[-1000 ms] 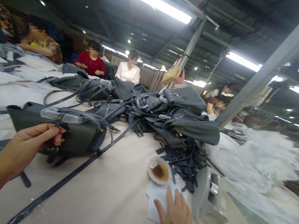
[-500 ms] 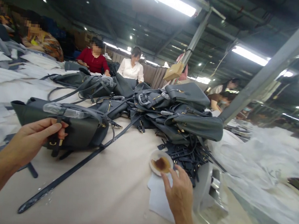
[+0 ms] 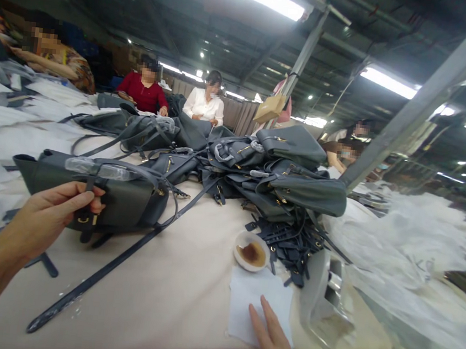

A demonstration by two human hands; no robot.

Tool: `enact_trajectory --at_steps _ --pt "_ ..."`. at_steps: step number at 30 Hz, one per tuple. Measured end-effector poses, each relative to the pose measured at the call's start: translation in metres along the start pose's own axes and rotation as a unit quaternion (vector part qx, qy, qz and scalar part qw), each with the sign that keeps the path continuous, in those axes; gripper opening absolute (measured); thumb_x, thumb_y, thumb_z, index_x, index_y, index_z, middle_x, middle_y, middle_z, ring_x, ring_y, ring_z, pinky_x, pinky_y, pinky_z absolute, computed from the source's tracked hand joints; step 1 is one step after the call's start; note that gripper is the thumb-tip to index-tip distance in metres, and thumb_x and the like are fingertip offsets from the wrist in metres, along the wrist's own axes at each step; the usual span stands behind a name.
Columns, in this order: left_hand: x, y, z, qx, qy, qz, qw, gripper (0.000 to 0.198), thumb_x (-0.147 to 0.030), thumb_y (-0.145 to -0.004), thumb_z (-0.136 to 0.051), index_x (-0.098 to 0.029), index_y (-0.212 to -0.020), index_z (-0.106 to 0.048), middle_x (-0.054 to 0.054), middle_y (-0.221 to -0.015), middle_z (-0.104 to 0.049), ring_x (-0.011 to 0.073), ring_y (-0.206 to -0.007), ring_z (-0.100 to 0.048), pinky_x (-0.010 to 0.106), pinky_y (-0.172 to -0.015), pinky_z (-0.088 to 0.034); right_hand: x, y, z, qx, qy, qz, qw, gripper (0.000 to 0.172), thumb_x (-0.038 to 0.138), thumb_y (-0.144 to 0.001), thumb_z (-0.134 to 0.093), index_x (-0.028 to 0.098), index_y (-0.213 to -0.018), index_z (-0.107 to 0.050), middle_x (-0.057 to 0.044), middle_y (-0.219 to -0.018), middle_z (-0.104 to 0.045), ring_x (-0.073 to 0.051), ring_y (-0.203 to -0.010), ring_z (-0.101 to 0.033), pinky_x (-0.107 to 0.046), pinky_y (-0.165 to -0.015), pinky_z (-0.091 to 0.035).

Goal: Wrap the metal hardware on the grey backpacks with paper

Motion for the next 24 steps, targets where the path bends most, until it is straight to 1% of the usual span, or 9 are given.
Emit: enact_trajectory --at_steps 2,4,6,10,14,16,18,20,24 --pt "0.000 0.000 0.000 -0.001 -0.001 0.003 1.000 0.025 -0.042 -0.076 -0.069 -0.019 -0.087 -0.067 -0.001 -0.072 -0.067 0.0160 -0.073 -0.056 0.024 -0.069 -0.041 -0.003 0.003 0.006 -0.005 0.008 0.038 0.999 0.040 0.027 -0.086 -0.062 0.027 -0.126 -0.065 -0.010 -0.135 -0.061 -0.028 -0.118 -0.062 -0.033 -0.097 -0.054" --pt "-0.001 0.000 -0.001 -0.003 -0.003 0.005 1.000 0.025 -0.041 -0.076 -0.069 -0.019 -0.087 -0.067 0.000 -0.072 -0.066 0.0173 -0.074 -0.056 0.025 -0.068 -0.041 -0.002 0.005 0.009 -0.010 -0.002 0.071 0.997 0.029 0.025 -0.088 -0.060 0.030 -0.114 -0.072 -0.006 -0.120 -0.071 -0.025 -0.107 -0.069 -0.030 -0.094 -0.055" --pt "-0.001 0.000 -0.001 -0.003 -0.002 0.005 1.000 0.025 -0.041 -0.076 -0.069 -0.019 -0.089 -0.067 0.000 -0.073 -0.066 0.0177 -0.075 -0.056 0.026 -0.068 -0.041 0.000 0.004 0.012 -0.009 -0.034 0.063 0.997 0.029 0.023 -0.090 -0.057 0.031 -0.113 -0.072 -0.005 -0.118 -0.072 -0.023 -0.105 -0.070 -0.027 -0.094 -0.055" --pt "-0.004 0.000 -0.002 0.002 0.011 0.002 1.000 0.024 -0.039 -0.076 -0.069 -0.019 -0.089 -0.068 -0.001 -0.074 -0.067 0.0155 -0.074 -0.057 0.024 -0.068 -0.041 0.007 -0.006 0.019 -0.030 -0.126 -0.016 0.991 0.029 0.034 -0.095 -0.050 0.029 -0.115 -0.071 -0.007 -0.118 -0.072 -0.020 -0.105 -0.070 -0.023 -0.091 -0.055" --pt "-0.006 0.000 -0.003 -0.008 0.015 0.000 1.000 0.024 -0.038 -0.075 -0.071 -0.019 -0.088 -0.068 -0.002 -0.072 -0.067 0.0150 -0.072 -0.058 0.023 -0.068 -0.041 0.017 -0.024 0.029 -0.080 -0.203 -0.089 0.972 0.043 0.048 -0.097 -0.040 0.024 -0.083 -0.073 -0.008 -0.085 -0.072 -0.018 -0.079 -0.070 -0.021 -0.071 -0.056" --pt "-0.004 0.000 -0.003 -0.006 0.017 0.005 1.000 0.025 -0.039 -0.074 -0.071 -0.019 -0.088 -0.068 -0.002 -0.071 -0.067 0.0151 -0.072 -0.058 0.024 -0.068 -0.042 0.024 -0.036 0.030 -0.091 -0.202 -0.132 0.966 0.044 0.053 -0.094 -0.044 0.023 -0.069 -0.064 -0.003 -0.066 -0.064 -0.016 -0.061 -0.063 -0.021 -0.058 -0.052" --pt "-0.003 0.000 -0.004 0.000 0.024 0.009 1.000 0.026 -0.040 -0.075 -0.071 -0.019 -0.089 -0.067 -0.002 -0.072 -0.067 0.0147 -0.071 -0.058 0.024 -0.067 -0.042 0.033 -0.049 0.028 -0.111 -0.188 -0.181 0.959 0.044 0.058 -0.090 -0.049 0.024 -0.063 -0.056 0.002 -0.055 -0.055 -0.014 -0.050 -0.055 -0.021 -0.050 -0.047" --pt "-0.003 0.000 -0.004 0.007 0.030 0.006 1.000 0.025 -0.039 -0.076 -0.070 -0.018 -0.090 -0.067 -0.001 -0.073 -0.067 0.0146 -0.071 -0.058 0.024 -0.067 -0.043 0.047 -0.065 0.024 -0.117 -0.206 -0.188 0.953 0.043 0.058 -0.090 -0.049 0.024 -0.066 -0.057 0.002 -0.055 -0.056 -0.015 -0.050 -0.056 -0.022 -0.050 -0.047" --pt "-0.009 0.002 -0.005 0.012 0.032 -0.007 0.999 0.027 -0.041 -0.075 -0.070 -0.017 -0.088 -0.067 0.000 -0.072 -0.067 0.0146 -0.070 -0.058 0.024 -0.065 -0.043 0.084 -0.093 0.012 -0.049 -0.290 -0.069 0.953 0.036 0.046 -0.096 -0.043 0.024 -0.086 -0.070 -0.004 -0.081 -0.070 -0.018 -0.075 -0.067 -0.024 -0.069 -0.052"
Point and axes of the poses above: each hand's wrist, its own y-axis away from the middle knuckle, its own z-axis out of the back of the hand, x = y × z, the point moved 5 cm from there along -y, towards the middle knuckle
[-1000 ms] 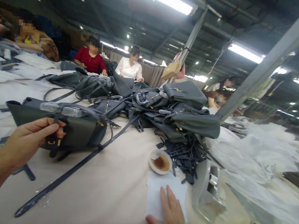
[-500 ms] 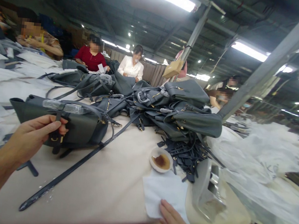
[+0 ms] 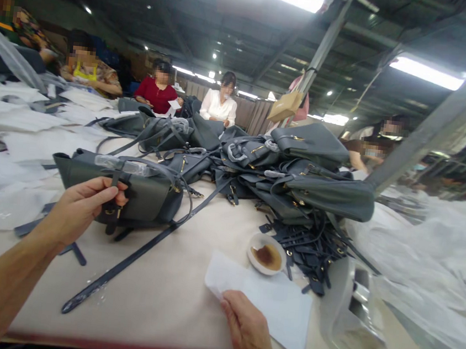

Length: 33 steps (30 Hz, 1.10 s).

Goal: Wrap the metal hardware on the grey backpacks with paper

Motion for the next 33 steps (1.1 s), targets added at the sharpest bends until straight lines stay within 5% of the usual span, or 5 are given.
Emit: enact_trajectory --at_steps 11,18,26,29,33 --pt "0.002 0.000 0.000 0.007 0.036 0.012 0.999 0.034 -0.043 -0.073 -0.073 -0.016 -0.092 -0.068 0.002 -0.072 -0.068 0.0153 -0.067 -0.061 0.023 -0.061 -0.046 -0.010 -0.014 -0.008 0.069 -0.145 -0.203 0.966 0.021 0.036 -0.074 -0.064 0.020 -0.061 -0.056 0.005 -0.054 -0.050 -0.013 -0.055 -0.047 -0.024 -0.053 -0.037" --pt "-0.001 0.005 -0.002 0.018 0.082 0.042 0.996 0.034 -0.041 -0.069 -0.076 -0.015 -0.090 -0.068 0.003 -0.075 -0.068 0.0154 -0.069 -0.062 0.024 -0.063 -0.046 0.003 -0.039 -0.005 0.193 -0.202 -0.211 0.937 0.026 0.043 -0.074 -0.060 0.020 -0.063 -0.054 0.007 -0.053 -0.042 -0.012 -0.051 -0.038 -0.024 -0.051 -0.029" --pt "-0.006 0.008 -0.002 0.022 0.075 0.028 0.997 0.026 -0.038 -0.071 -0.073 -0.017 -0.085 -0.064 0.002 -0.073 -0.070 0.0138 -0.065 -0.060 0.023 -0.060 -0.043 0.021 -0.101 0.040 -0.057 -0.065 -0.097 0.992 0.020 0.043 -0.071 -0.063 0.024 -0.074 -0.058 0.000 -0.064 -0.064 -0.019 -0.061 -0.061 -0.029 -0.060 -0.047" --pt "-0.006 0.008 -0.002 0.020 0.067 0.047 0.996 0.027 -0.039 -0.071 -0.071 -0.017 -0.082 -0.062 0.004 -0.074 -0.072 0.0138 -0.064 -0.060 0.022 -0.057 -0.041 0.040 -0.124 0.046 -0.093 -0.173 -0.121 0.973 0.045 0.044 -0.065 -0.073 0.022 -0.104 -0.064 -0.007 -0.090 -0.076 -0.027 -0.084 -0.070 -0.034 -0.074 -0.053" --pt "-0.007 0.013 0.000 0.009 0.047 0.061 0.997 0.026 -0.041 -0.069 -0.069 -0.016 -0.071 -0.059 0.004 -0.069 -0.071 0.0124 -0.060 -0.058 0.021 -0.054 -0.040 0.089 -0.137 0.016 0.079 -0.430 -0.177 0.882 0.049 0.043 -0.064 -0.081 0.021 -0.106 -0.067 -0.006 -0.089 -0.076 -0.023 -0.070 -0.070 -0.034 -0.068 -0.054"
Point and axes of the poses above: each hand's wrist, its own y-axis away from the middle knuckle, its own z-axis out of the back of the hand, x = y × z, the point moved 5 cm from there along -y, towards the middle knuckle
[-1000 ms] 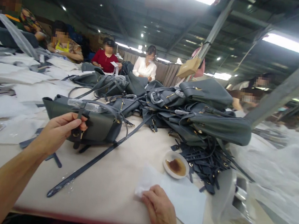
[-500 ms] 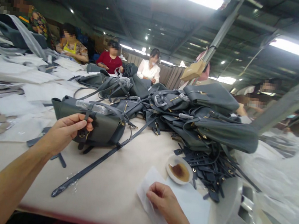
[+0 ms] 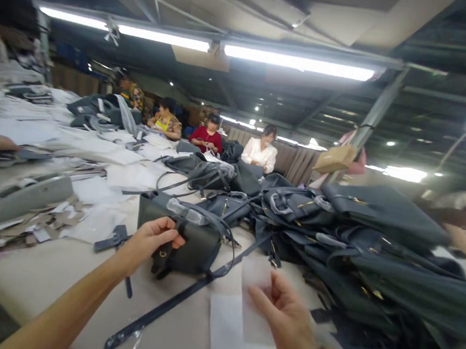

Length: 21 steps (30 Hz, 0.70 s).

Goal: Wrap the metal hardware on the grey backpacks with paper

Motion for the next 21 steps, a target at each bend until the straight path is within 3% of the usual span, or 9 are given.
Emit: enact_trajectory --at_steps 3,5,10,12,15,18,21 --pt "0.000 0.004 0.006 -0.021 -0.005 0.021 1.000 0.026 -0.039 -0.065 -0.069 -0.017 -0.062 -0.056 -0.002 -0.055 -0.059 0.0082 -0.047 -0.047 0.019 -0.046 -0.034 -0.011 0.005 -0.055 0.137 -0.105 -0.100 0.980 0.038 0.040 -0.064 -0.083 0.018 -0.092 -0.074 -0.006 -0.077 -0.075 -0.021 -0.063 -0.068 -0.032 -0.066 -0.053" --pt "-0.002 0.005 0.009 -0.028 0.001 0.038 0.999 0.027 -0.040 -0.063 -0.070 -0.017 -0.060 -0.054 -0.005 -0.049 -0.053 0.0072 -0.042 -0.043 0.019 -0.043 -0.032 -0.029 0.005 -0.086 0.176 -0.122 -0.133 0.968 0.037 0.040 -0.060 -0.085 0.017 -0.087 -0.075 -0.005 -0.070 -0.073 -0.020 -0.061 -0.066 -0.029 -0.062 -0.052" --pt "-0.010 0.007 0.010 -0.017 -0.001 0.066 0.998 0.025 -0.039 -0.060 -0.069 -0.017 -0.064 -0.057 -0.003 -0.050 -0.056 0.0089 -0.038 -0.046 0.021 -0.039 -0.032 -0.066 -0.015 -0.141 0.142 -0.113 -0.091 0.979 0.045 0.047 -0.054 -0.088 0.016 -0.083 -0.074 -0.003 -0.069 -0.073 -0.017 -0.058 -0.062 -0.024 -0.054 -0.048" --pt "-0.012 0.008 0.007 -0.009 -0.014 0.069 0.997 0.020 -0.033 -0.059 -0.068 -0.016 -0.064 -0.060 -0.003 -0.049 -0.055 0.0075 -0.036 -0.042 0.020 -0.037 -0.028 -0.067 -0.021 -0.156 0.139 -0.152 -0.080 0.975 0.044 0.049 -0.059 -0.086 0.018 -0.088 -0.075 -0.003 -0.074 -0.075 -0.019 -0.064 -0.065 -0.026 -0.060 -0.051" --pt "-0.013 0.011 0.004 -0.006 -0.032 0.069 0.997 0.014 -0.026 -0.057 -0.065 -0.016 -0.067 -0.063 -0.006 -0.042 -0.050 0.0084 -0.035 -0.040 0.021 -0.038 -0.027 -0.055 -0.023 -0.173 0.190 -0.216 -0.069 0.955 0.041 0.046 -0.067 -0.082 0.019 -0.098 -0.075 -0.004 -0.085 -0.077 -0.022 -0.079 -0.069 -0.030 -0.072 -0.053" --pt "-0.016 0.014 0.006 -0.022 -0.043 0.050 0.998 0.011 -0.021 -0.057 -0.063 -0.016 -0.067 -0.062 -0.006 -0.047 -0.052 0.0089 -0.042 -0.044 0.021 -0.044 -0.032 -0.047 -0.024 -0.175 0.212 -0.216 -0.070 0.951 0.044 0.044 -0.070 -0.081 0.019 -0.106 -0.074 -0.006 -0.093 -0.077 -0.025 -0.091 -0.070 -0.034 -0.082 -0.052" --pt "-0.020 0.015 0.010 -0.035 -0.065 0.023 0.997 0.008 -0.017 -0.056 -0.065 -0.015 -0.064 -0.066 -0.005 -0.053 -0.056 0.0086 -0.050 -0.045 0.022 -0.051 -0.034 -0.050 -0.025 -0.172 0.213 -0.215 -0.093 0.949 0.050 0.042 -0.067 -0.083 0.020 -0.110 -0.073 -0.007 -0.093 -0.078 -0.027 -0.089 -0.071 -0.037 -0.082 -0.053"
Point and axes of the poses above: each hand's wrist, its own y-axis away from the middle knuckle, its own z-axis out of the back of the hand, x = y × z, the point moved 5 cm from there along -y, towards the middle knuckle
